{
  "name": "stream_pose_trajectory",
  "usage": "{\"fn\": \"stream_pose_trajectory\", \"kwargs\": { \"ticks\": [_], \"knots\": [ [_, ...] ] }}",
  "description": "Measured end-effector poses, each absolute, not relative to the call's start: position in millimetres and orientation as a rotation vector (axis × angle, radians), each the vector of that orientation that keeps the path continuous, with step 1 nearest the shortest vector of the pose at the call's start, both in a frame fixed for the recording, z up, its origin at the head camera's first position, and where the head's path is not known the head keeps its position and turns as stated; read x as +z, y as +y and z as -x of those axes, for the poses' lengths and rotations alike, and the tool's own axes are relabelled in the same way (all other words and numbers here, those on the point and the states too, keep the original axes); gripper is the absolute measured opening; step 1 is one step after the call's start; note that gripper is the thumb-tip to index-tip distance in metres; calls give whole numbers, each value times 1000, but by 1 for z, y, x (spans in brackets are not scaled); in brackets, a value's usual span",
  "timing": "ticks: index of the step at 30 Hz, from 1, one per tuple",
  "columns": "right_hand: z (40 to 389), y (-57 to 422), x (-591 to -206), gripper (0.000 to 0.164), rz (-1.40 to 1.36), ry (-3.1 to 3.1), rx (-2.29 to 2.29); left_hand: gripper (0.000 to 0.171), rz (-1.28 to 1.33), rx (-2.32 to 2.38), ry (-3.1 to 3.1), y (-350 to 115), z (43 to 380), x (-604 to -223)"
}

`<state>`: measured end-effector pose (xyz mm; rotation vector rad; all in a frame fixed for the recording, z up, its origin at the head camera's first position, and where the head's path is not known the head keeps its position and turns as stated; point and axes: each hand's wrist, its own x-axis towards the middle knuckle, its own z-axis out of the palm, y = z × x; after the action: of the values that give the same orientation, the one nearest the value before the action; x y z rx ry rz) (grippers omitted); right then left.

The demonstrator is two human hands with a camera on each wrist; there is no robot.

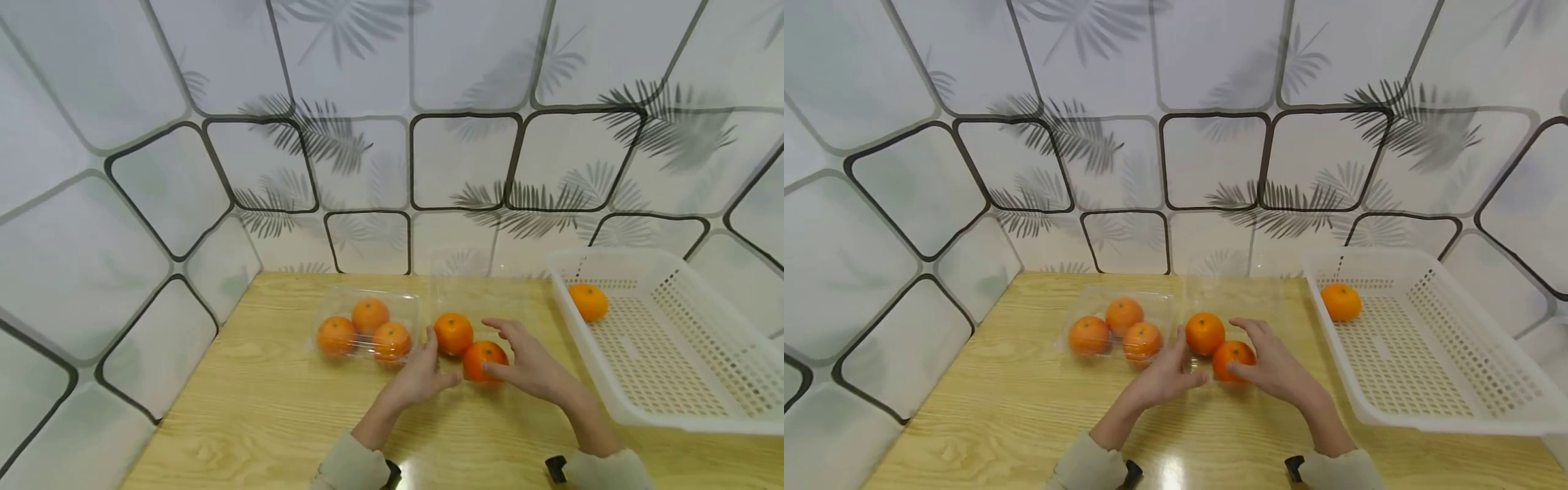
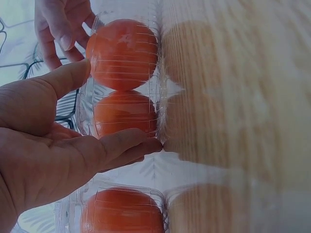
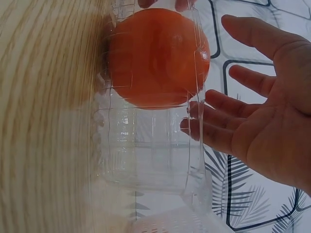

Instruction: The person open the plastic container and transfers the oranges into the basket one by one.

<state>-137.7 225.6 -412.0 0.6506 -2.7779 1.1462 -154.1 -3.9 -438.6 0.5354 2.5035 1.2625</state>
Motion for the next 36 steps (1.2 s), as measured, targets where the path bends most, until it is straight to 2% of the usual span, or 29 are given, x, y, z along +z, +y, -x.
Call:
{"fn": "stream_pose_trajectory", "kwargs": {
  "ticks": [36],
  "knots": [
    [139,230,-420,68,-581,-2877,1144,107,-496,1284,2457,-3,155,-438]
  ]
}}
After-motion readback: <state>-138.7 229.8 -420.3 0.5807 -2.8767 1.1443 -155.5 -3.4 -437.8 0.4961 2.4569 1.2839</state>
